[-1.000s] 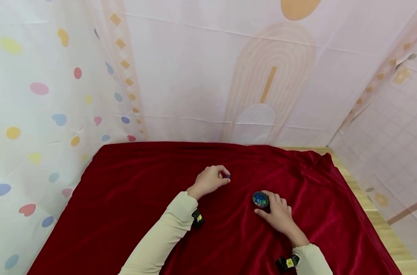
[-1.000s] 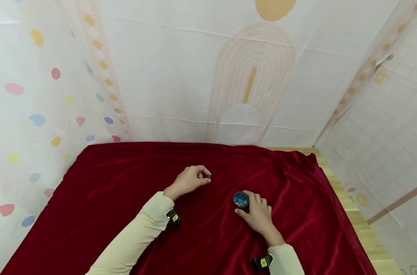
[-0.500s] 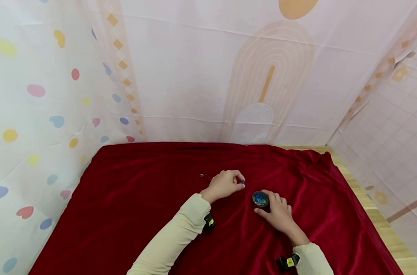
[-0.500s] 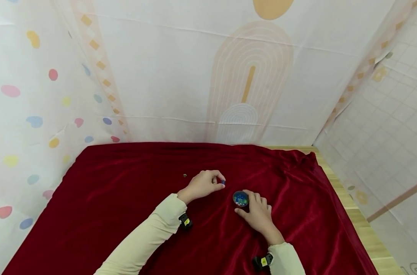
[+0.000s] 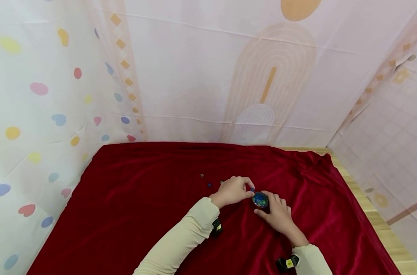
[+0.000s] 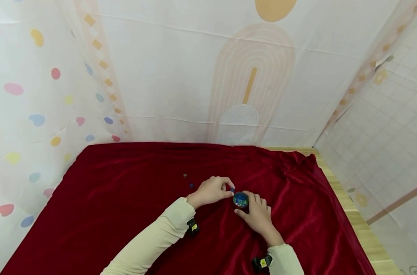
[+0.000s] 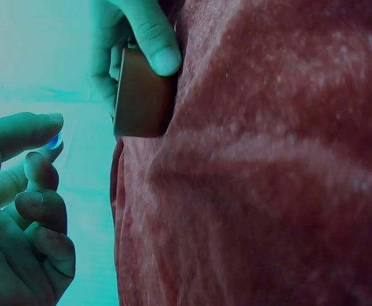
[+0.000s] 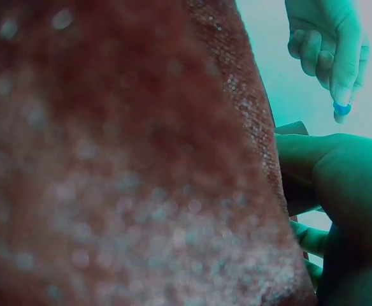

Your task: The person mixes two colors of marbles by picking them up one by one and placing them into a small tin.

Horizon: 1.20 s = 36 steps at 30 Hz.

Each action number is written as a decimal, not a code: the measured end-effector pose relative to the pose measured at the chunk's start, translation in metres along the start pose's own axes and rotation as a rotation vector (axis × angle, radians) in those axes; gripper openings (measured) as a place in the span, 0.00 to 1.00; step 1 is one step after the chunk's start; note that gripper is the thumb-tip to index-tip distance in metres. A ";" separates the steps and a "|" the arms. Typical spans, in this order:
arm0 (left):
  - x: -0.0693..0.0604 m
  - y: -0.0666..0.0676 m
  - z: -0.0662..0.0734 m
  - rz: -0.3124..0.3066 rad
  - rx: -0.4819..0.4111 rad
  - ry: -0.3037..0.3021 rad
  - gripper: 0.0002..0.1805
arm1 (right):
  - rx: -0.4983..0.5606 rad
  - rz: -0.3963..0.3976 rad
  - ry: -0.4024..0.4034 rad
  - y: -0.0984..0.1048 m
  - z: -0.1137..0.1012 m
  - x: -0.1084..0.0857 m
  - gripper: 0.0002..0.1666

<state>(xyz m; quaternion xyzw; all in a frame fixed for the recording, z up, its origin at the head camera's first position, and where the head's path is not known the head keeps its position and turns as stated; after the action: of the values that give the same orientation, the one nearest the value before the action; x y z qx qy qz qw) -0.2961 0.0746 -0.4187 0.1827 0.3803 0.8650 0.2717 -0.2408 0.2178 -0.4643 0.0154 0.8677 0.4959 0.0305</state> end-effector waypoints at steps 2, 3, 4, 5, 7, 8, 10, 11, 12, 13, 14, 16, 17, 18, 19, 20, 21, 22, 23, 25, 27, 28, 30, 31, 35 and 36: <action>0.000 -0.002 0.001 -0.007 0.003 0.001 0.11 | 0.001 -0.005 0.004 0.000 -0.001 0.000 0.39; 0.000 -0.002 0.002 -0.011 0.003 0.005 0.11 | 0.000 -0.006 0.006 -0.001 -0.002 0.001 0.39; 0.000 -0.003 0.003 -0.015 0.006 0.006 0.11 | 0.000 -0.008 0.007 -0.001 -0.002 0.001 0.39; 0.000 -0.004 0.004 -0.019 0.008 0.008 0.11 | -0.002 -0.009 0.008 -0.001 -0.002 0.001 0.39; -0.001 -0.006 0.006 -0.019 0.006 0.007 0.11 | -0.005 -0.009 0.009 -0.001 -0.003 0.002 0.39; -0.001 -0.008 0.007 -0.023 0.010 0.006 0.11 | -0.006 -0.008 0.010 -0.001 -0.003 0.002 0.39; -0.001 -0.010 0.009 -0.031 0.021 -0.001 0.12 | -0.003 -0.005 0.013 -0.001 -0.003 0.002 0.39; -0.001 -0.011 0.009 -0.035 0.024 -0.004 0.12 | -0.002 -0.006 0.013 -0.001 -0.003 0.002 0.40; -0.001 -0.012 0.009 -0.037 0.026 -0.006 0.13 | -0.002 -0.008 0.013 -0.001 -0.003 0.002 0.40; -0.002 -0.013 0.009 -0.042 0.029 -0.005 0.13 | -0.002 -0.009 0.013 -0.002 -0.003 0.001 0.40; -0.002 -0.014 0.008 -0.045 0.030 -0.004 0.14 | -0.001 -0.011 0.013 -0.002 -0.003 0.001 0.40; -0.004 -0.013 0.006 -0.038 0.024 -0.003 0.15 | -0.005 -0.013 0.011 -0.003 -0.002 0.000 0.39; -0.005 -0.012 0.004 -0.032 0.019 -0.001 0.15 | -0.005 -0.013 0.009 -0.003 -0.002 0.000 0.39; -0.005 -0.010 0.003 -0.026 0.015 0.002 0.15 | -0.005 -0.012 0.008 -0.003 -0.001 0.000 0.39; -0.005 -0.008 0.001 -0.020 0.017 0.007 0.15 | -0.005 -0.010 0.007 -0.003 -0.001 -0.001 0.39; -0.005 -0.006 -0.001 -0.012 0.016 0.011 0.15 | -0.005 -0.008 0.005 -0.003 -0.001 0.000 0.39; -0.005 -0.004 -0.003 -0.005 0.019 0.012 0.15 | -0.006 -0.006 0.004 -0.002 0.000 0.000 0.39; -0.005 -0.001 -0.006 0.001 0.020 0.016 0.14 | -0.006 -0.004 0.004 -0.002 0.000 0.000 0.39; -0.005 0.001 -0.008 0.004 0.015 0.023 0.14 | -0.005 -0.003 0.003 -0.002 0.000 0.000 0.39; -0.006 0.006 -0.012 0.012 0.011 0.033 0.14 | -0.008 0.001 0.003 -0.001 0.001 0.000 0.40; -0.007 0.011 -0.016 0.018 -0.002 0.038 0.14 | -0.008 0.002 0.002 0.000 0.001 0.000 0.40; -0.008 0.013 -0.018 0.020 -0.005 0.043 0.14 | -0.009 0.002 0.000 0.000 0.002 0.000 0.40; -0.009 0.019 -0.023 0.027 -0.011 0.049 0.14 | -0.011 0.000 -0.002 0.000 0.002 -0.001 0.40; -0.010 0.022 -0.025 0.032 -0.014 0.053 0.14 | -0.010 -0.002 -0.002 0.001 0.001 -0.001 0.40; -0.015 0.034 -0.038 0.059 -0.010 0.072 0.14 | -0.005 -0.005 0.000 0.001 0.001 -0.001 0.40; -0.016 0.037 -0.042 0.067 -0.008 0.078 0.14 | -0.002 -0.005 0.001 0.001 0.000 -0.001 0.40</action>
<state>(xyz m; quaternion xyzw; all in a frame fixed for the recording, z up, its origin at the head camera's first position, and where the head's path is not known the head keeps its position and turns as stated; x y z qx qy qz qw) -0.3175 0.0205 -0.4189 0.1603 0.3807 0.8816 0.2282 -0.2395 0.2186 -0.4633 0.0128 0.8672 0.4967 0.0313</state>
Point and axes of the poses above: each hand's wrist, its own x-axis towards the middle knuckle, its own y-axis out of the back of the hand, z = x × y, the point moved 7 cm from there along x, towards the middle knuckle, and after that the axes turned 6 degrees about -y, right-handed, at the moved point
